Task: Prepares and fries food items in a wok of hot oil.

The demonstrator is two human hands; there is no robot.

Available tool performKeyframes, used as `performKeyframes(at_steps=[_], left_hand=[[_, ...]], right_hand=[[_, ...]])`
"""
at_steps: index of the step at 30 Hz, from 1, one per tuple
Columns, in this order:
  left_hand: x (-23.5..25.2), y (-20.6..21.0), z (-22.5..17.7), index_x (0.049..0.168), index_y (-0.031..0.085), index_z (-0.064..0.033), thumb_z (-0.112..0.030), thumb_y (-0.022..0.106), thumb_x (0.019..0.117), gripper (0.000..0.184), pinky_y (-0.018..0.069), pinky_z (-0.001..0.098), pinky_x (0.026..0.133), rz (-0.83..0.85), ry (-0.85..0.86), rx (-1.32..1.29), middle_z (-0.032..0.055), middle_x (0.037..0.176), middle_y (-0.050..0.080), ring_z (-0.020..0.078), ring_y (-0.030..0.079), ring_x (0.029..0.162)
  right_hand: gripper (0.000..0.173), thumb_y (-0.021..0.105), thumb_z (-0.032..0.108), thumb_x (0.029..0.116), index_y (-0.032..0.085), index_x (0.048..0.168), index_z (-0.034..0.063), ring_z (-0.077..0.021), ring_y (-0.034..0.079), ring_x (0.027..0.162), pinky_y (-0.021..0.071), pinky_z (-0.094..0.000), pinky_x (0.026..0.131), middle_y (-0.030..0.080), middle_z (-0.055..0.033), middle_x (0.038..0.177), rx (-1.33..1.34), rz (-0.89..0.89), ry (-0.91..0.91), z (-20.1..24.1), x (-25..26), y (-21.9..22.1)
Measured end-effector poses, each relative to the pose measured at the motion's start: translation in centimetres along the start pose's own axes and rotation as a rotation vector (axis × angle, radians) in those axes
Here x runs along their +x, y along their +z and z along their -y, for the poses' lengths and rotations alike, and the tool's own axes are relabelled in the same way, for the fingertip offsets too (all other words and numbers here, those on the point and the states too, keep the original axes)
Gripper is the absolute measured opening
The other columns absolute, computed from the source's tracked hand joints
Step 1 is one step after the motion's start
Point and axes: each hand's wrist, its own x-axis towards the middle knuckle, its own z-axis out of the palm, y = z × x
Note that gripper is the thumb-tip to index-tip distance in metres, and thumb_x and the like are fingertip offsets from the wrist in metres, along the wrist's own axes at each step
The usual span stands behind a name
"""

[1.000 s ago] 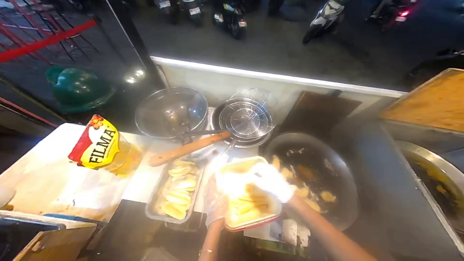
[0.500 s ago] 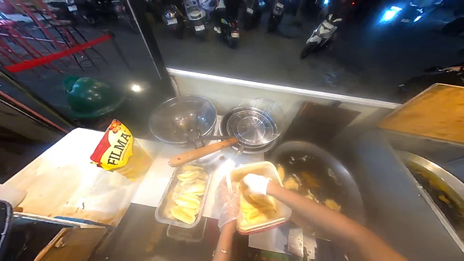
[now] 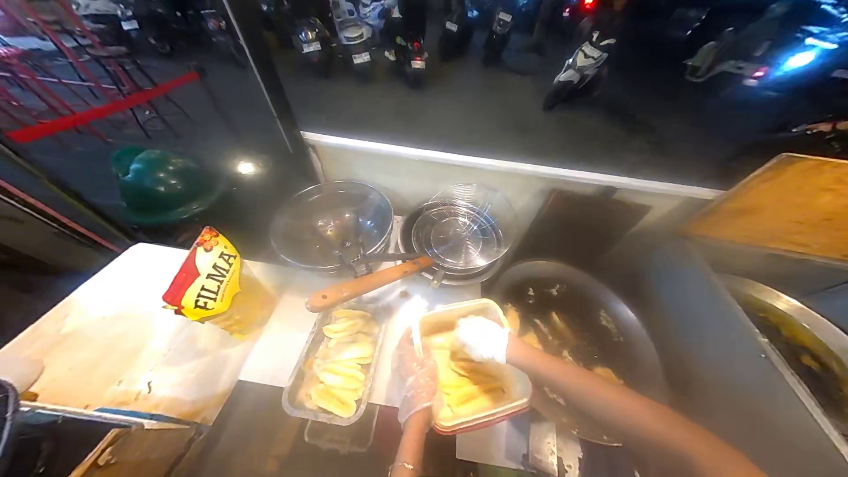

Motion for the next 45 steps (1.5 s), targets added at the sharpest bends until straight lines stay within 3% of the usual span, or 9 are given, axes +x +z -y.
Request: performKeyframes(at_steps=[6,9,12,15,21,31,37,42,45], left_hand=[[-0.2,0.0,0.1,0.149,0.052,-0.0107,-0.031,0.059,0.1008,0.052,0.0429,0.0506,0.113,-0.017,0.008,-0.015,0.0160,0.140,0.062,0.0318,0.058,0.131],[-0.1,-0.6,-0.2,0.149,0.052,-0.0081,-0.029,0.060,0.1011,0.053,0.0427,0.0517,0.113,-0.016,0.008,-0.048,0.0179,0.138,0.063,0.0336,0.058,0.130],[-0.5,-0.5,0.0,0.149,0.050,-0.0065,-0.030,0.061,0.1005,0.055,0.0443,0.0525,0.111,-0.005,0.010,-0.063,0.0191,0.136,0.064,0.0348,0.060,0.128],[-0.7,-0.9,0.1,0.151,0.048,-0.0045,-0.032,0.060,0.1007,0.058,0.0439,0.0534,0.111,-0.006,0.031,-0.063,0.0213,0.137,0.062,0.0367,0.059,0.129],[-0.8,0.0,0.8,0.152,0.046,-0.0080,-0.034,0.062,0.0987,0.061,0.0418,0.0526,0.113,0.004,0.017,-0.068,0.0188,0.140,0.061,0.0349,0.056,0.131],[-0.8,-0.1,-0.1,0.150,0.051,-0.0117,-0.035,0.058,0.1017,0.054,0.0451,0.0519,0.110,-0.025,0.002,-0.037,0.0153,0.137,0.064,0.0311,0.061,0.127],[-0.7,0.3,0.3,0.150,0.049,-0.0092,-0.033,0.059,0.1015,0.055,0.0428,0.0510,0.113,-0.010,0.018,-0.024,0.0167,0.142,0.060,0.0321,0.057,0.132],[-1.0,0.6,0.5,0.150,0.048,-0.0066,-0.029,0.058,0.1030,0.053,0.0420,0.0554,0.112,-0.032,0.068,-0.051,0.0196,0.139,0.061,0.0356,0.057,0.131],[-0.7,0.9,0.7,0.146,0.054,-0.0092,-0.034,0.059,0.1022,0.051,0.0459,0.0576,0.107,-0.080,0.076,0.007,0.0188,0.131,0.067,0.0359,0.062,0.124]], right_hand=[[0.032,0.064,0.012,0.0965,0.065,0.127,0.0025,-0.0430,0.059,0.126,0.0497,-0.0646,0.100,0.062,-0.0229,0.134,0.090,0.011,0.166,1.7,1.6,3.0],[0.036,0.056,0.008,0.0990,0.061,0.133,-0.0025,-0.0427,0.053,0.135,0.0428,-0.0599,0.112,0.058,-0.0260,0.141,0.103,-0.027,0.246,2.9,1.1,1.4],[0.038,0.062,0.003,0.0946,0.060,0.132,-0.0048,-0.0458,0.055,0.131,0.0475,-0.0631,0.103,0.058,-0.0280,0.139,0.065,0.093,0.350,4.0,0.1,0.1],[0.038,0.061,-0.001,0.0960,0.059,0.134,-0.0059,-0.0471,0.054,0.132,0.0454,-0.0640,0.105,0.057,-0.0292,0.139,0.039,0.091,0.298,5.9,0.6,-0.9],[0.032,0.058,0.018,0.1015,0.069,0.120,-0.0049,-0.0451,0.062,0.122,0.0476,-0.0643,0.102,0.067,-0.0271,0.125,0.207,0.072,0.344,6.6,5.6,2.4],[0.033,0.062,-0.003,0.0929,0.063,0.126,-0.0045,-0.0471,0.059,0.123,0.0511,-0.0638,0.097,0.061,-0.0281,0.131,-0.057,0.044,0.121,6.1,0.9,-1.6],[0.037,0.052,0.026,0.1062,0.063,0.131,0.0018,-0.0381,0.063,0.123,0.0501,-0.0554,0.104,0.066,-0.0229,0.128,0.205,-0.201,0.250,5.3,-3.6,-4.4],[0.034,0.061,0.031,0.0981,0.068,0.117,0.0034,-0.0418,0.065,0.115,0.0505,-0.0640,0.095,0.069,-0.0228,0.117,0.274,-0.140,0.249,3.4,-3.5,1.7],[0.036,0.063,0.040,0.0940,0.072,0.103,0.0066,-0.0363,0.070,0.099,0.0542,-0.0605,0.086,0.072,-0.0176,0.101,0.317,-0.322,0.259,1.9,-4.8,3.4]])
